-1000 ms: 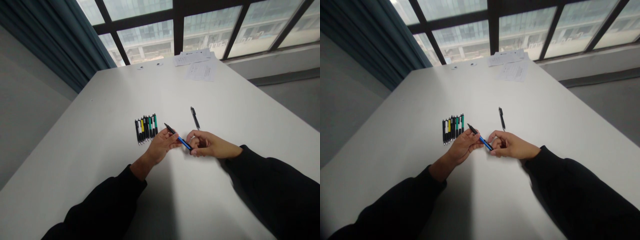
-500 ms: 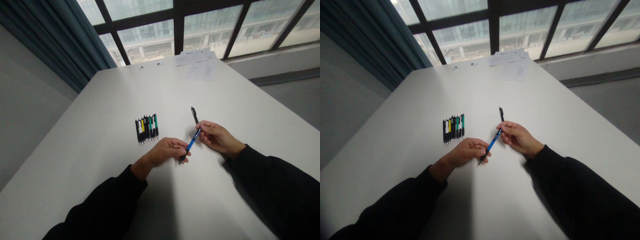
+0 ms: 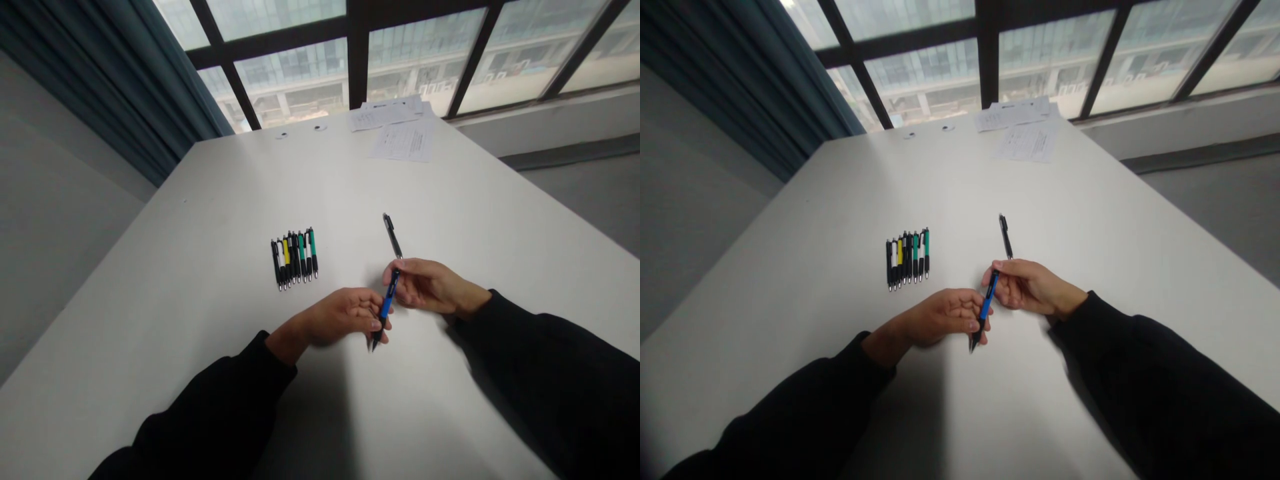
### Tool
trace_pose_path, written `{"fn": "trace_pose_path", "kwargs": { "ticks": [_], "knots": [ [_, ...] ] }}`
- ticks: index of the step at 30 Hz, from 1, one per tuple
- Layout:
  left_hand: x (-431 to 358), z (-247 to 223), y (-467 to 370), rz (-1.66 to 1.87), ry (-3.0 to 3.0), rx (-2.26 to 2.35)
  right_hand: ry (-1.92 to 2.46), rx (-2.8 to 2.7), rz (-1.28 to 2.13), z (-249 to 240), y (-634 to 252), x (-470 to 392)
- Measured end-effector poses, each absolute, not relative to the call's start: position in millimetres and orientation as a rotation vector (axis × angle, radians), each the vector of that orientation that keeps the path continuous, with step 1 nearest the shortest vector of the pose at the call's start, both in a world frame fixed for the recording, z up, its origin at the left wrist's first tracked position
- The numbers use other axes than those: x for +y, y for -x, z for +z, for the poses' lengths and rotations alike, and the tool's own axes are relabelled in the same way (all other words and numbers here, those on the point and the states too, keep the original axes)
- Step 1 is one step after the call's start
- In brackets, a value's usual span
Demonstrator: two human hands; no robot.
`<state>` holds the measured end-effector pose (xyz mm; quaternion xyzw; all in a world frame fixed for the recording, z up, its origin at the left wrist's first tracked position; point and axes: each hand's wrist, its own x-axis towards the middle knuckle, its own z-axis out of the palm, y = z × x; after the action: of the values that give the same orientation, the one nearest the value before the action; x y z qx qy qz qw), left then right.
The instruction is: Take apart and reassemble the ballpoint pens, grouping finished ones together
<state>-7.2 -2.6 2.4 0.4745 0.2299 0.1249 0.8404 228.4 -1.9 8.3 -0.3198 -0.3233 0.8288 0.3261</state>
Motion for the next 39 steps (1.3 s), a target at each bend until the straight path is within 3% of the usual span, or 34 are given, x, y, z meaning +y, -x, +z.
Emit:
{"fn": "trace_pose_path", "kwargs": {
  "ticks": [12,16,21,25,33,39],
  "knots": [
    [-2,5,6,0.259,-1.019,0.496,0.849,-0.861,2.175,9,-220,-5],
    [3,1,1,0.399,-0.954,0.574,0.996,-1.028,1.775,6,-209,-14],
    [7,-5,-6,0.674,-0.870,0.797,1.221,-1.961,1.058,13,-198,-34],
    [8,-4,-9,0.693,-0.889,0.855,1.336,-2.296,0.655,16,-197,-39],
    [7,1,-10,0.654,-0.835,0.909,1.922,-2.351,0.116,12,-207,-18],
    [7,1,-11,0.640,-0.873,0.890,2.069,-2.298,0.012,13,-209,-10]
  ]
}}
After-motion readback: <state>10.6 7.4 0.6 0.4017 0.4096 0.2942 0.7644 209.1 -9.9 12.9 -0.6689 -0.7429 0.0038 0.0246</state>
